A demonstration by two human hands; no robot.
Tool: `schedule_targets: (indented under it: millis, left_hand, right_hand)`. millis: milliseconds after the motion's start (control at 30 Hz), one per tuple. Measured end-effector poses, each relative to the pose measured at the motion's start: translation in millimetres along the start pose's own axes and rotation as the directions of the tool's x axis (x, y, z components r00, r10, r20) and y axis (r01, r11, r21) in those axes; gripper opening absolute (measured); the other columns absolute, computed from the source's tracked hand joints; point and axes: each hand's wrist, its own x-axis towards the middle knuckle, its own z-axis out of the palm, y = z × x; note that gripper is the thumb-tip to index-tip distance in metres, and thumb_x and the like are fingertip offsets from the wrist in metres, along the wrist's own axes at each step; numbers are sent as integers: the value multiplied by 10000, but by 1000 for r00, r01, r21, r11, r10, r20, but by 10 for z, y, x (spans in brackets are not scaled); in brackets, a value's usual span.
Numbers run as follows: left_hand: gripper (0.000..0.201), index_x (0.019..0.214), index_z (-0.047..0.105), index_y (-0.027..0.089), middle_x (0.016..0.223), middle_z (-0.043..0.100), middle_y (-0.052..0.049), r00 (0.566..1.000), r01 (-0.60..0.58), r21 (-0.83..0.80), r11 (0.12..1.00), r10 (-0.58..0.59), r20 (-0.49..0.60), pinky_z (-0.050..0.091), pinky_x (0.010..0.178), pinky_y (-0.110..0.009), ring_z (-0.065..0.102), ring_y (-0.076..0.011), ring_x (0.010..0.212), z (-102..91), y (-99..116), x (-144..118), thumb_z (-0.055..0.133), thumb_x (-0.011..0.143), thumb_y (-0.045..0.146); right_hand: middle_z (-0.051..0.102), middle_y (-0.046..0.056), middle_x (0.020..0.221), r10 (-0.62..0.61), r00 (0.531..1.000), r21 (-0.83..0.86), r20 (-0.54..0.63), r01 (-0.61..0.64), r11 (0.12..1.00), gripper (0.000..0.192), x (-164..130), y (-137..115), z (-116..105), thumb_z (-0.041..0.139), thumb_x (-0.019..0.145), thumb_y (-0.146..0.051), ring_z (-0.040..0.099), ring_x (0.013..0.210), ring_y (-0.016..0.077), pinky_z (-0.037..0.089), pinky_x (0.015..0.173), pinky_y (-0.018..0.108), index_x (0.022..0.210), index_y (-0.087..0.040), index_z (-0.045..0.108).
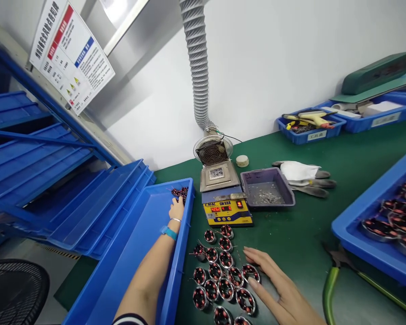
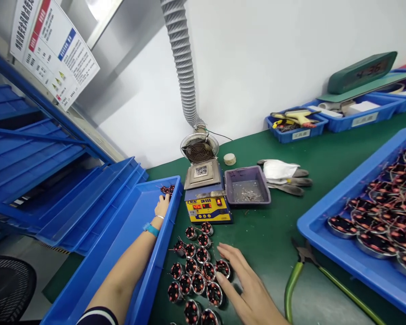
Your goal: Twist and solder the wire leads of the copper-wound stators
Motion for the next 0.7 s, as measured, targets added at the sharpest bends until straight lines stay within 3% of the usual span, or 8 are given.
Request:
schedule_targets:
  millis: [233, 400, 567, 700]
  left_hand:
    - [382, 1266, 475, 321, 1210, 464, -114, 1000, -2, -57, 998, 2, 2, 449, 906, -414, 544, -302, 1123, -96, -9, 43, 432, 890, 369]
    - [353, 1211, 541, 308, 1189, 480, -110, 1000, 5, -177, 984, -9, -23, 451, 912, -407, 560, -295, 1107, -119, -24, -84, 492, 866, 363]
    - [286, 1105, 604, 278, 1146, 524, -83, 997, 28, -354, 935, -49, -52, 443, 939, -377, 582, -255, 1067, -142, -235, -288, 583, 826, 336]
    - [250, 1060, 595, 220, 1067, 583, -82, 992, 70, -541, 838, -117, -53, 479, 865, -345, 603, -206, 976, -198, -457, -478, 579, 839, 337]
  right_hand:
    - [544, 133, 1316, -24, 1000, -8, -9, 24, 1000, 445, 16, 9, 8, 451, 901, -467, 540, 1208, 243, 438, 1040, 395, 1217, -187, 591]
    - [562, 131, 1292, -90, 996, -25, -18, 90, 996, 429, 53, -4, 9, 453, 908, -465, 569, 1171, 251, 472, 1007, 401, 1220, -205, 589]
    - [587, 121, 1245, -123, 992, -41, -35, 121, 992, 420, 70, 19, 23, 461, 902, -489, 597, 1123, 259, 496, 981, 409, 1186, -212, 598]
    - [583, 122, 1227, -136, 991, -32, -12, 136, 990, 420, 77, 11, 31, 457, 903, -506, 602, 1097, 261, 503, 969, 421, 1173, -208, 580]
